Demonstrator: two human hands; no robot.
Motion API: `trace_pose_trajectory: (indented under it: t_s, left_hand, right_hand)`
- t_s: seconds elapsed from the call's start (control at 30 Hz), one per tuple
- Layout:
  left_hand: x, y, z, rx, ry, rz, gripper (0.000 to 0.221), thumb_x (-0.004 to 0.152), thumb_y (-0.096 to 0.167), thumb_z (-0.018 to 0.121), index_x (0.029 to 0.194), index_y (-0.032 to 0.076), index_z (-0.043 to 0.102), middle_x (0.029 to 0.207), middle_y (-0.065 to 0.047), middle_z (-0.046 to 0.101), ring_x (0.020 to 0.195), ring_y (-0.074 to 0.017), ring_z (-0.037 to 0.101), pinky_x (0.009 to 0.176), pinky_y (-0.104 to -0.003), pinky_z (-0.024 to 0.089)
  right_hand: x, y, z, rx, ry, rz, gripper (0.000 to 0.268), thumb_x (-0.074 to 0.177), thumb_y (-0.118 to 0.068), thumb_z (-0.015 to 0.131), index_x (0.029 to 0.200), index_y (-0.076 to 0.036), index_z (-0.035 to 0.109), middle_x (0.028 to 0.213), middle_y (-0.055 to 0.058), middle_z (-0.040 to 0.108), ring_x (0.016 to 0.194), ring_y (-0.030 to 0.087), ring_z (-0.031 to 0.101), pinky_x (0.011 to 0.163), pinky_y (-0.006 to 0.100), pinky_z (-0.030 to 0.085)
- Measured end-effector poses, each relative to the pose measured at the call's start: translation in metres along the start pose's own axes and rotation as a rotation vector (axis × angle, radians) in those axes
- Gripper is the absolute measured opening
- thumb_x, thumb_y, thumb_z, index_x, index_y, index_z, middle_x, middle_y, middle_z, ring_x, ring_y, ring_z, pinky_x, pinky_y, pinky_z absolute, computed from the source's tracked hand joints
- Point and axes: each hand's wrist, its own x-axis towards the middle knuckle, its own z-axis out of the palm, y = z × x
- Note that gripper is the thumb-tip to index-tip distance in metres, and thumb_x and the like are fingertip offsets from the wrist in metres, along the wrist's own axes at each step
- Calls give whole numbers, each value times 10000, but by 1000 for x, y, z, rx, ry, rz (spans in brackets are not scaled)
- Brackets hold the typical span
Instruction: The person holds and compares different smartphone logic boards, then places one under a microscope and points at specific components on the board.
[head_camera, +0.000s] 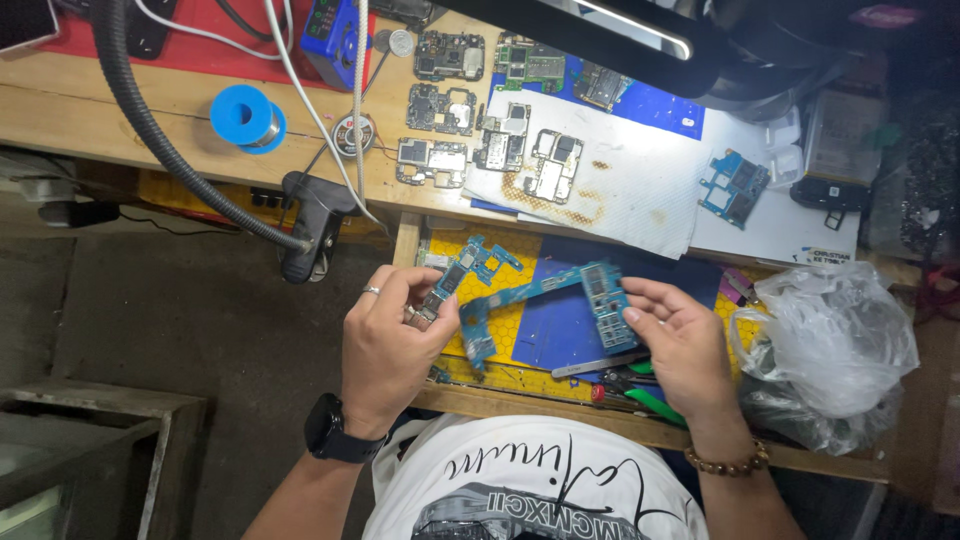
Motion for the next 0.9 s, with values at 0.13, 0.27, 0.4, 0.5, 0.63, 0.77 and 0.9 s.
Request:
trace_pose_trajectory:
  t_s: [0.13, 0.27, 0.4, 0.5, 0.63, 0.77, 0.9]
  left_hand:
    - [2, 2, 4, -92, 0, 26, 241, 849, 58, 771, 1079, 16, 712, 967, -66, 685, 720, -111, 672, 610, -257, 554]
    - [6, 2, 7, -97, -16, -31, 236, 846, 66, 788, 1072, 26, 736, 953, -60, 708, 663, -110, 638, 595, -260, 528]
    - [6, 1, 8, -125, -29, -18, 235, 853, 65, 784, 1082, 36, 743, 964, -63, 708, 717, -108, 673, 615, -255, 544]
    - [6, -1, 6, -109, -32, 8, 232, 863, 69, 781, 1089, 35, 738, 982, -64, 707, 759, -109, 699, 640, -251, 561]
    - [6, -5, 5, -14, -22, 21, 243, 861, 93, 777, 1095, 35, 746, 976, -69, 702, 789, -139, 710, 671, -278, 567]
    - [6, -11, 7, 204, 24, 126, 227, 851, 134, 787, 1058, 44, 764, 965, -74, 700, 855, -228, 686, 731, -347, 554]
    - [7, -17, 8, 248, 8, 138, 226, 848, 162, 795, 1051, 63, 773, 943, -62, 701, 812, -241, 659, 741, -386, 533]
  right_hand:
    - [4, 0, 16, -69, -73, -28, 331, 957, 44, 623, 1282, 63, 682, 1091, 86, 742, 942, 77, 660, 844, 219, 544]
    - [1, -18, 34, -340, 12, -159, 304, 941, -8, 661, 1239, 25, 711, 1098, 101, 759, 936, 122, 695, 825, 247, 554]
    - [-14, -42, 44, -863, 209, -630, 303, 881, -50, 762, 1169, 32, 710, 1159, 165, 733, 1010, 293, 715, 883, 354, 560]
    - [-17, -52, 47, -976, 192, -738, 357, 830, -98, 821, 1139, 36, 702, 1155, 187, 719, 1049, 354, 690, 911, 405, 551]
    - [-16, -49, 50, -1039, 104, -727, 538, 714, -156, 859, 1157, 77, 664, 1120, 226, 686, 1025, 394, 647, 889, 447, 531]
    - [-16, -40, 50, -1034, 131, -679, 484, 762, -95, 839, 1184, 58, 659, 1134, 214, 681, 1042, 382, 650, 919, 440, 538]
    - [-20, -39, 39, -1015, 174, -656, 470, 742, -95, 843, 1157, 53, 678, 1126, 200, 692, 1024, 356, 667, 908, 426, 548]
